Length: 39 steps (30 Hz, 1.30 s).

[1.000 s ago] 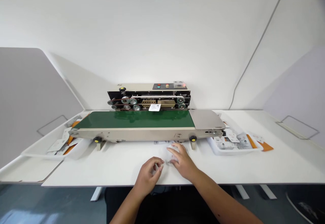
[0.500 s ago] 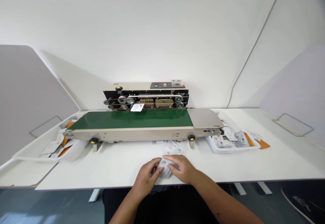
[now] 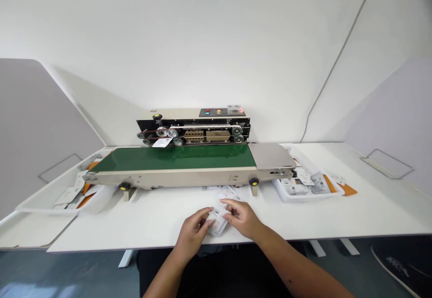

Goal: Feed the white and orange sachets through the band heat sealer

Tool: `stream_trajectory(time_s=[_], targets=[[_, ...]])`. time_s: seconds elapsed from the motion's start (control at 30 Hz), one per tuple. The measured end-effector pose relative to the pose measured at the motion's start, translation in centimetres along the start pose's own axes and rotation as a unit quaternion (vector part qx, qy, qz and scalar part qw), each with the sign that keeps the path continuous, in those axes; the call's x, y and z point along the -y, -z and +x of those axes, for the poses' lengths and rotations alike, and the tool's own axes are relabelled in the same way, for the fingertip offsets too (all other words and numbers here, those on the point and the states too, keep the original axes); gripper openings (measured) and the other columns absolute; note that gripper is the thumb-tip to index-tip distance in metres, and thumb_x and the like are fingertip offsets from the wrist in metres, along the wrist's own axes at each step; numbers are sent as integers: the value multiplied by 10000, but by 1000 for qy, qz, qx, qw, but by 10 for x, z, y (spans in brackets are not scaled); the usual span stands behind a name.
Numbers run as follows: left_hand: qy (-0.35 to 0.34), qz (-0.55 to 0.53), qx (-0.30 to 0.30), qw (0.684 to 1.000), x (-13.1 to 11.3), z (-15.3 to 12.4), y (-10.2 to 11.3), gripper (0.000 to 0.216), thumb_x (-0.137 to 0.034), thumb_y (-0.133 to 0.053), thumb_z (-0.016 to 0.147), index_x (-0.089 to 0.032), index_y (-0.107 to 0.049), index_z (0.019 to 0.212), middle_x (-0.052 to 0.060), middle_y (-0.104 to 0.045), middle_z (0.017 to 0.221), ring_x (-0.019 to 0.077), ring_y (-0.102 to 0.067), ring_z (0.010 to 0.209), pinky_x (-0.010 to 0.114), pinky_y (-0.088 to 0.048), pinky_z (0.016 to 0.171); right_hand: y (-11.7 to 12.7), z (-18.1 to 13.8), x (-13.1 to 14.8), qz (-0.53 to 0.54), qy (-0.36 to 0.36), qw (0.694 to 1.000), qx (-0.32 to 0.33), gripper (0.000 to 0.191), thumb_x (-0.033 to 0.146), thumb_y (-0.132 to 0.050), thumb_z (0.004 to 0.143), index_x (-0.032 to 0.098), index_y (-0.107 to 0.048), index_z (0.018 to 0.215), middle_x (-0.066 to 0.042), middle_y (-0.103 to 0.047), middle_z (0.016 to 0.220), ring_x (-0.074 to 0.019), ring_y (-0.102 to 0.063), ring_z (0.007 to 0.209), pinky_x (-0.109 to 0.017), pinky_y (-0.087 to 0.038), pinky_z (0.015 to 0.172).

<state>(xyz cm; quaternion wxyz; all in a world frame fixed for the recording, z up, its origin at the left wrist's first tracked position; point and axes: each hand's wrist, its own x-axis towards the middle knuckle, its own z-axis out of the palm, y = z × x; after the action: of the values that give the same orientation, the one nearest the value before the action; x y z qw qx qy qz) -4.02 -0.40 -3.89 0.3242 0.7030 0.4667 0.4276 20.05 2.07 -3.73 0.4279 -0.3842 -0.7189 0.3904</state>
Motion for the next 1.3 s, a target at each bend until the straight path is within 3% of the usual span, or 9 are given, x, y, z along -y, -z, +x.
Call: stream_trajectory(time_s=[0.13,0.3,0.43,0.6,0.77,0.97,1.13,1.2,1.3], targets=[[34,-77,-50,995,11,-2,-3,368,-522,-688,931,-218,-697,1138,51,-800,917,220,-757,786,315,-624,716,-20,-2,2,82,-46,996,-1,450,428,-771,846,226,-738,1247,-92,-757,1073,-218,-712,862,-337,-599,755],[-12,-83,-41,996,9,-3,-3,320,-477,-701,940,-204,-663,1104,93,-788,1014,231,-762,859,342,-609,778,-28,8,17,127,-72,989,-34,269,447,-707,897,190,-779,932,-59,-761,828,-200,-719,748,-310,-588,677],[-63,-99,-36,992,-2,-2,0,314,-404,-648,986,-212,-616,1233,147,-738,1201,241,-743,933,342,-585,765,30,44,47,178,-82,975,-107,334,493,-735,861,181,-732,981,-28,-727,755,-135,-654,554,-246,-539,525],[-68,-94,-27,993,-6,-2,2,267,-363,-609,1008,-209,-637,1225,140,-717,1185,232,-720,917,338,-571,756,121,93,72,177,-90,955,-221,430,388,-794,809,156,-700,1159,43,-628,588,-81,-529,427,-169,-402,400],[-64,-91,-29,993,-6,-4,3,268,-358,-596,1008,-196,-652,1214,140,-708,1168,236,-703,922,348,-560,771,158,124,65,210,-159,928,-265,184,158,-687,837,109,-699,1014,14,-634,592,-70,-548,453,-139,-401,412],[-84,-89,-27,992,-8,-4,3,233,-307,-580,1014,-215,-655,1215,128,-681,1180,222,-698,905,332,-548,753,153,154,57,198,-203,933,-220,74,84,-662,845,101,-684,913,-59,-693,672,-88,-584,489,-171,-471,456],[-93,-81,-20,992,-7,-4,3,221,-294,-562,1024,-220,-649,1213,120,-660,1159,218,-681,907,331,-540,756,147,162,62,141,-202,943,-223,226,157,-720,835,121,-706,1057,-104,-748,881,-135,-624,570,-229,-479,475],[-96,-78,-19,992,-5,-5,4,217,-294,-559,1026,-223,-645,1212,112,-652,1135,212,-669,899,329,-535,757,139,144,66,58,-134,949,-279,293,217,-723,852,164,-705,1140,-100,-741,1029,-157,-645,687,-262,-524,567],[-93,-65,-21,993,-4,-5,5,200,-297,-559,1026,-223,-644,1190,90,-642,1061,198,-641,854,327,-525,756,107,94,63,-142,57,931,-331,294,255,-636,922,206,-708,1202,-102,-714,1128,-216,-659,902,-358,-570,786]])
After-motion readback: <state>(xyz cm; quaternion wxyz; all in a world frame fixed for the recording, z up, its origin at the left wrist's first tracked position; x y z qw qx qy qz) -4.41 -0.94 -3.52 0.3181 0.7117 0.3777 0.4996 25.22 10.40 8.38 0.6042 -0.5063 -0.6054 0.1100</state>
